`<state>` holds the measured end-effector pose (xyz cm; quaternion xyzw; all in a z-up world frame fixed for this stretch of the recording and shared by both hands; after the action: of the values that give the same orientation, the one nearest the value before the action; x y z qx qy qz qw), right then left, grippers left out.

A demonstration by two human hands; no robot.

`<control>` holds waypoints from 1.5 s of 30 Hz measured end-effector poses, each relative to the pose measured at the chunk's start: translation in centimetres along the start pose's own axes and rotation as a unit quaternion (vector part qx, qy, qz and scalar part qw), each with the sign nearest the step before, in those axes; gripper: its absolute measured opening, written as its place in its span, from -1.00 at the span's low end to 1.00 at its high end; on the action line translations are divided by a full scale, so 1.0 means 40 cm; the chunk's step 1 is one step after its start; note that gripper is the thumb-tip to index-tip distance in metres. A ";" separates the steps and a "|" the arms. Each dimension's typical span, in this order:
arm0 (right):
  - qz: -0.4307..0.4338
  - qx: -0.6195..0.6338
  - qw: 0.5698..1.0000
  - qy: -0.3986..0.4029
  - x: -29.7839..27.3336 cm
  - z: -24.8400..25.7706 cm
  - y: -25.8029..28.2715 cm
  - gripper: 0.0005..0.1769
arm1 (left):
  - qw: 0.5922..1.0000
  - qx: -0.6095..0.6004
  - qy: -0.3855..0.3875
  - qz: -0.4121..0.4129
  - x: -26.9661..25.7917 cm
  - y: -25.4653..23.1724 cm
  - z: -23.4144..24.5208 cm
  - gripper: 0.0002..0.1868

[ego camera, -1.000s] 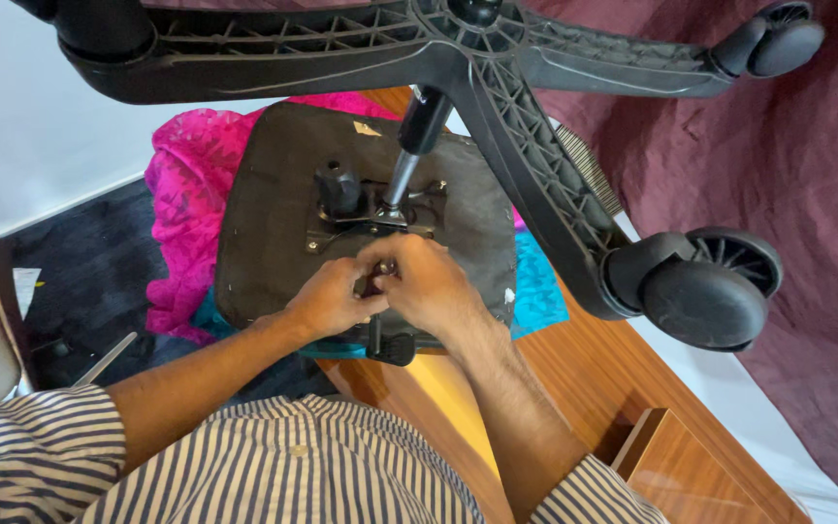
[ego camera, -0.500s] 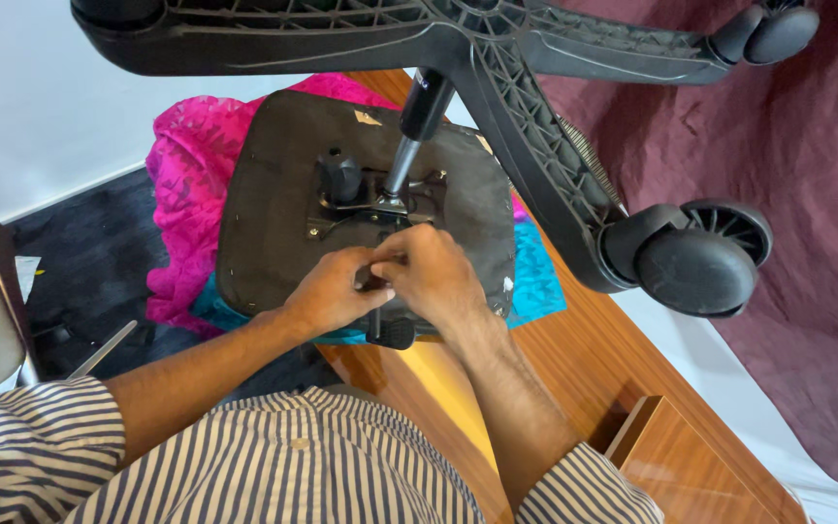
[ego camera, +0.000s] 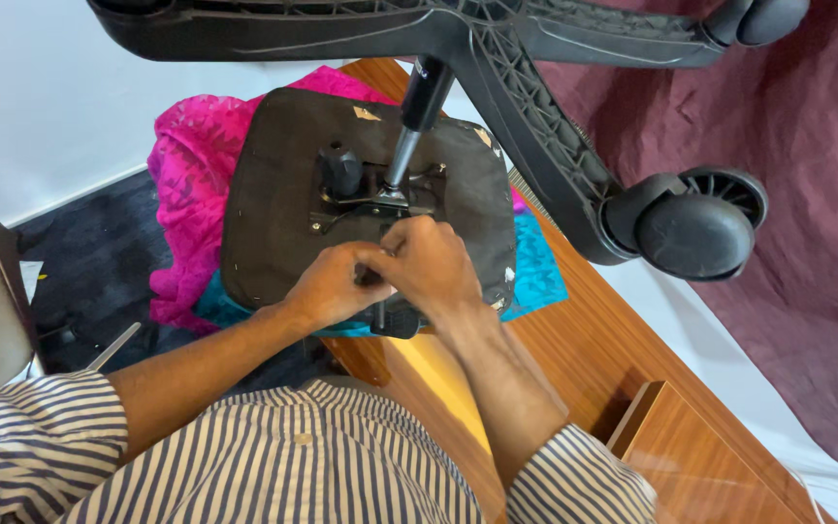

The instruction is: The person uses a hex key to tighten screws on the underside of an office chair base. The chair is upside down on a wooden surface with colorful cloths underneath. The person works on multiple screw locations around the central gas lift column.

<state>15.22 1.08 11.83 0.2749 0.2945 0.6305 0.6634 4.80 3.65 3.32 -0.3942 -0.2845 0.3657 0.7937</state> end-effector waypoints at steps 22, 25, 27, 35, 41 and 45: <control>0.152 0.049 0.987 -0.017 -0.031 0.022 0.063 -0.70 | 0.999 -0.029 0.029 0.009 0.027 0.033 -0.018 -0.58; -0.004 0.003 1.000 0.000 -0.012 0.015 0.000 -0.72 | 0.998 -0.010 0.054 0.039 0.022 0.034 -0.035 -0.56; -0.082 -0.021 0.996 0.001 -0.009 0.012 -0.031 -0.71 | 0.997 0.063 0.018 0.031 0.027 0.023 -0.027 -0.58; 0.135 0.065 0.989 -0.014 -0.025 0.029 0.012 -0.65 | 0.998 -0.023 0.058 0.012 0.046 0.011 -0.031 -0.53; -0.121 -0.072 0.989 -0.039 -0.007 0.039 -0.098 -0.49 | 0.994 0.055 0.053 0.082 0.037 0.021 -0.033 -0.58; 0.080 0.023 0.996 -0.045 -0.011 0.058 -0.043 -0.60 | 0.998 -0.008 0.057 -0.019 0.049 -0.002 -0.035 -0.54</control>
<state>18.10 0.55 12.16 0.3402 0.2560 0.6617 0.6171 6.97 4.61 2.97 -0.4153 -0.2486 0.3255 0.8123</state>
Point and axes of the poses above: each hand's wrist, its own x-axis towards the middle knuckle, its own z-axis out of the back of the hand, y = z × x, the point moved 8 cm from there along x, towards the middle knuckle, and after that the axes turned 11 degrees about x, right-handed, at the moved point
